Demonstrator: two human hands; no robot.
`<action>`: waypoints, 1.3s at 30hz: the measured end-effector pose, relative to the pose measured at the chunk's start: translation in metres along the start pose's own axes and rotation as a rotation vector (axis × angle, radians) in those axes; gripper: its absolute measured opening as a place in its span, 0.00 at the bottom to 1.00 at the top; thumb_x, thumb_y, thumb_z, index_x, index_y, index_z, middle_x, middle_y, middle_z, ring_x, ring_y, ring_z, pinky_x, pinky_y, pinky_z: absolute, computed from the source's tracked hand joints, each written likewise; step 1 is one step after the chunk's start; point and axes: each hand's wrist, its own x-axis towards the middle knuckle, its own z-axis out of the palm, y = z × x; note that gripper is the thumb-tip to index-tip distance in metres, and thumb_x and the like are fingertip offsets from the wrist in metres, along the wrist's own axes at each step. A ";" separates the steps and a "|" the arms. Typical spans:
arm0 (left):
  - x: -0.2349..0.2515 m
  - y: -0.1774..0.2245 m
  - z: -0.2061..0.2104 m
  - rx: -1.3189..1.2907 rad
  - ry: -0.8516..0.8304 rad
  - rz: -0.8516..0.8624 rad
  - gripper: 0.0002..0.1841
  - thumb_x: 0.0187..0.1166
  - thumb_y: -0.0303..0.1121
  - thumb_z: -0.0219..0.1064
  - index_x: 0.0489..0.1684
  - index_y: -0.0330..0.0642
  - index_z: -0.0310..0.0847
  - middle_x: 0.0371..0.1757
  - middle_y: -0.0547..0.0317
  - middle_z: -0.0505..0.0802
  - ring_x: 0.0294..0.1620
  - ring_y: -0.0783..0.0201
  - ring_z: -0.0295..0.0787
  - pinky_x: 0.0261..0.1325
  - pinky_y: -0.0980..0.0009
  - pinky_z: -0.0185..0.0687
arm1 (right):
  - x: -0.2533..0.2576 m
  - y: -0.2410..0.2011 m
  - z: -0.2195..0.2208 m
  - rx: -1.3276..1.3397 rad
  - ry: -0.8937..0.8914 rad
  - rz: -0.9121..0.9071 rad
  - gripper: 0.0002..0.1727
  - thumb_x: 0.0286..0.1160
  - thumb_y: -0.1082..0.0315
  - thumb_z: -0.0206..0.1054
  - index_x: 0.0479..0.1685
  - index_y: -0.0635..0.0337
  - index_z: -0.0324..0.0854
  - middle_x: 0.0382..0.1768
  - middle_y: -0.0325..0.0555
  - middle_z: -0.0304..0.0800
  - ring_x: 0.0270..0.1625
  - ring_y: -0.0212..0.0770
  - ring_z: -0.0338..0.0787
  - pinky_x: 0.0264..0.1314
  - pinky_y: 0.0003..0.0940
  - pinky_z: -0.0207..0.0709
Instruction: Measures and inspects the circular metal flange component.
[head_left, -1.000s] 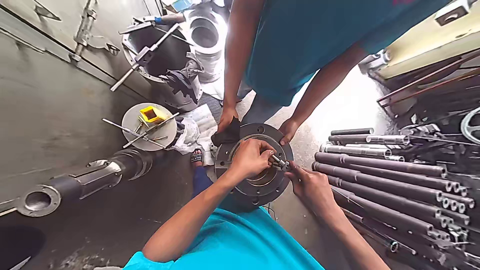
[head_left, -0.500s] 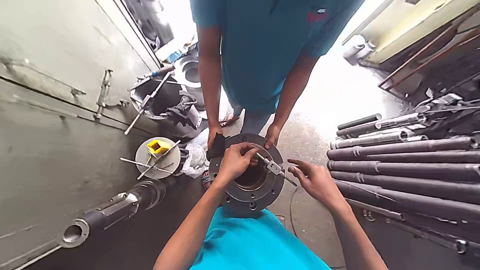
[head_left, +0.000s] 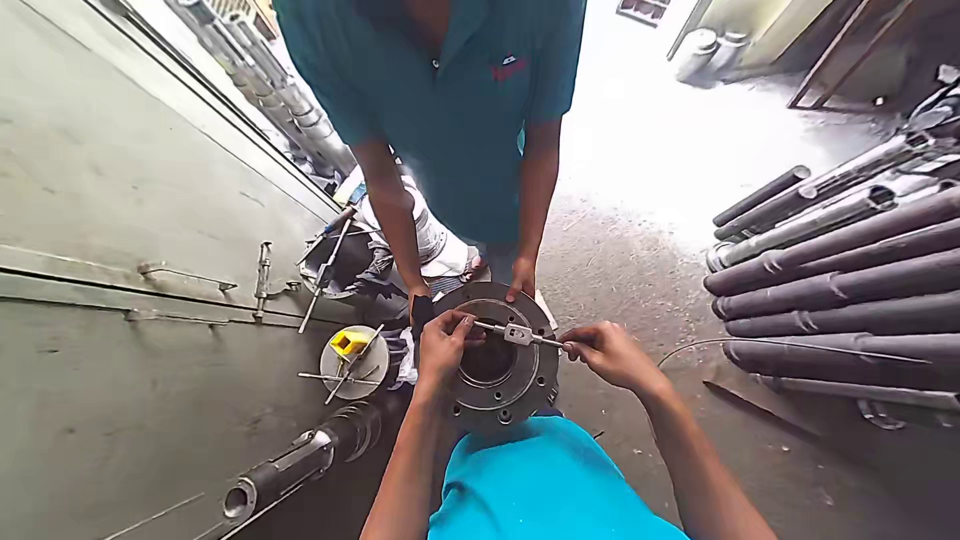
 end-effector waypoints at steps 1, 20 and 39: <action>-0.004 -0.001 -0.001 0.002 -0.002 -0.005 0.08 0.86 0.23 0.62 0.47 0.25 0.84 0.40 0.43 0.96 0.36 0.54 0.99 0.46 0.59 0.99 | 0.001 0.001 0.000 -0.005 0.021 0.003 0.12 0.84 0.63 0.63 0.50 0.53 0.93 0.30 0.31 0.92 0.30 0.26 0.86 0.41 0.32 0.82; -0.030 -0.009 -0.001 -0.016 0.047 0.008 0.08 0.86 0.23 0.63 0.50 0.25 0.84 0.40 0.45 0.97 0.35 0.55 0.99 0.41 0.61 0.99 | 0.010 -0.004 -0.001 -0.080 0.039 0.008 0.14 0.86 0.62 0.59 0.46 0.55 0.91 0.28 0.35 0.91 0.27 0.29 0.86 0.39 0.35 0.83; 0.073 0.058 0.060 0.386 -0.625 0.048 0.14 0.92 0.31 0.56 0.60 0.34 0.85 0.43 0.52 0.97 0.32 0.65 0.92 0.37 0.66 0.89 | -0.018 -0.046 0.090 0.875 -0.213 0.291 0.12 0.91 0.71 0.54 0.48 0.68 0.82 0.34 0.49 0.97 0.34 0.42 0.98 0.41 0.38 0.94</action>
